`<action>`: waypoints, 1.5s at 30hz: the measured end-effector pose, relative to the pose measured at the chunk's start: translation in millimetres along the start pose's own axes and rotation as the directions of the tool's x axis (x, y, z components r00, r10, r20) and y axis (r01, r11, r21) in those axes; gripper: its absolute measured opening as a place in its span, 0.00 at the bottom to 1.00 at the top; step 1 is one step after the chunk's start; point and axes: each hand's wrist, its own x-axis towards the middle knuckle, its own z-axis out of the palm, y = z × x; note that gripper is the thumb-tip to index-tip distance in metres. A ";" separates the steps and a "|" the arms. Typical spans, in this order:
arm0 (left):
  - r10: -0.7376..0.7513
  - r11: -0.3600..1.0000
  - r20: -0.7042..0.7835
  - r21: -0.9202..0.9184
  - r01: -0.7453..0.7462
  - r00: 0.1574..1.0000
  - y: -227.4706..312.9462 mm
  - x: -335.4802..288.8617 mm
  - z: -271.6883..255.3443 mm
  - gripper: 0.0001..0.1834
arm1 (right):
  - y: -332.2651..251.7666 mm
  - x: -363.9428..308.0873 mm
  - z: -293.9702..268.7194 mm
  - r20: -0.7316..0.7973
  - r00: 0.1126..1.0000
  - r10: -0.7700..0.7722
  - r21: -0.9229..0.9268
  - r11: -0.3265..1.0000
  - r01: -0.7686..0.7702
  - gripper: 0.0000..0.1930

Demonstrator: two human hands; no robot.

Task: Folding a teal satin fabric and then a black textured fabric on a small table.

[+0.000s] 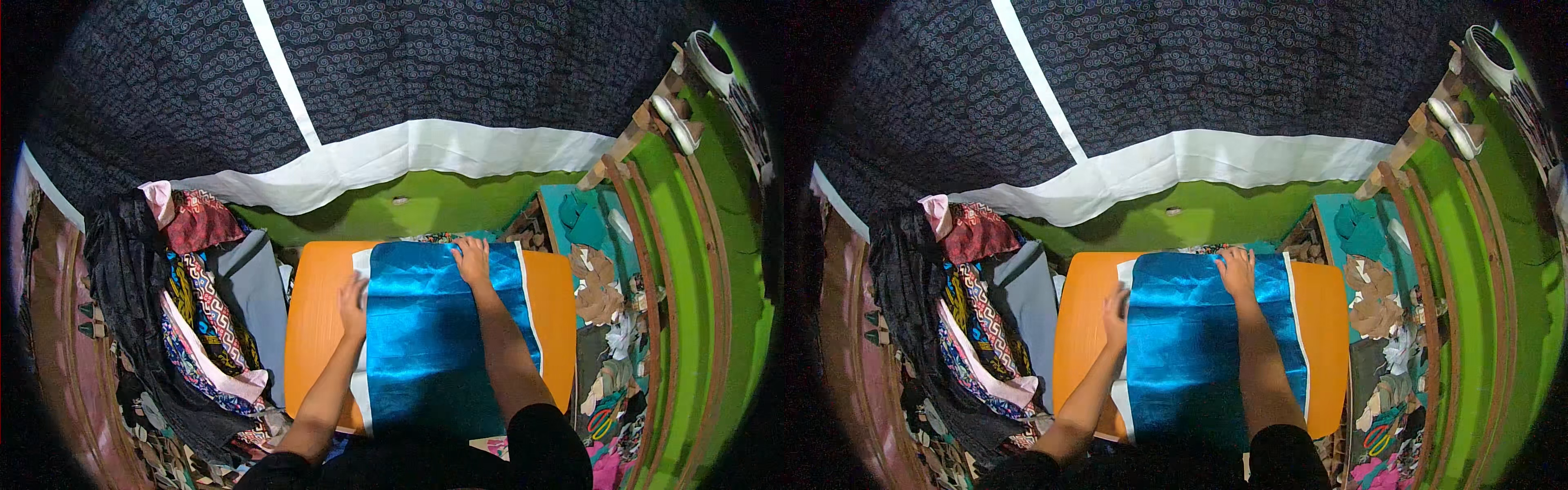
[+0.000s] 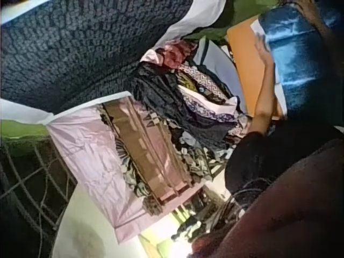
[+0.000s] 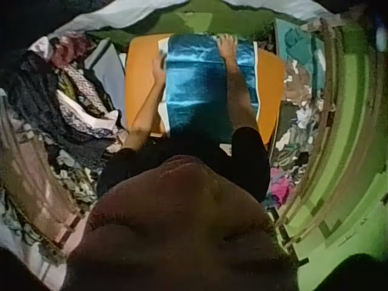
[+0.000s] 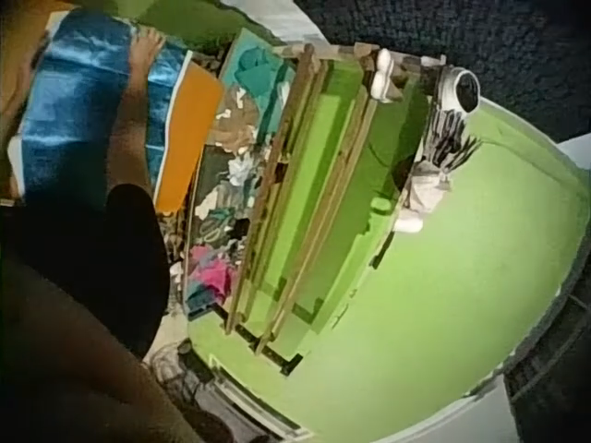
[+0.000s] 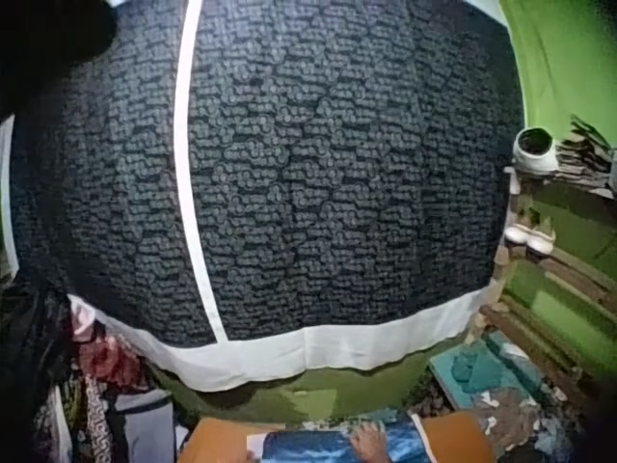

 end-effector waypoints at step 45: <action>-0.035 0.840 0.245 0.533 -0.104 0.969 124.3 -87.4 75.6 0.32 | -33.6 -278.6 -107.9 0.290 0.916 0.277 -0.114 0.960 -0.254 0.34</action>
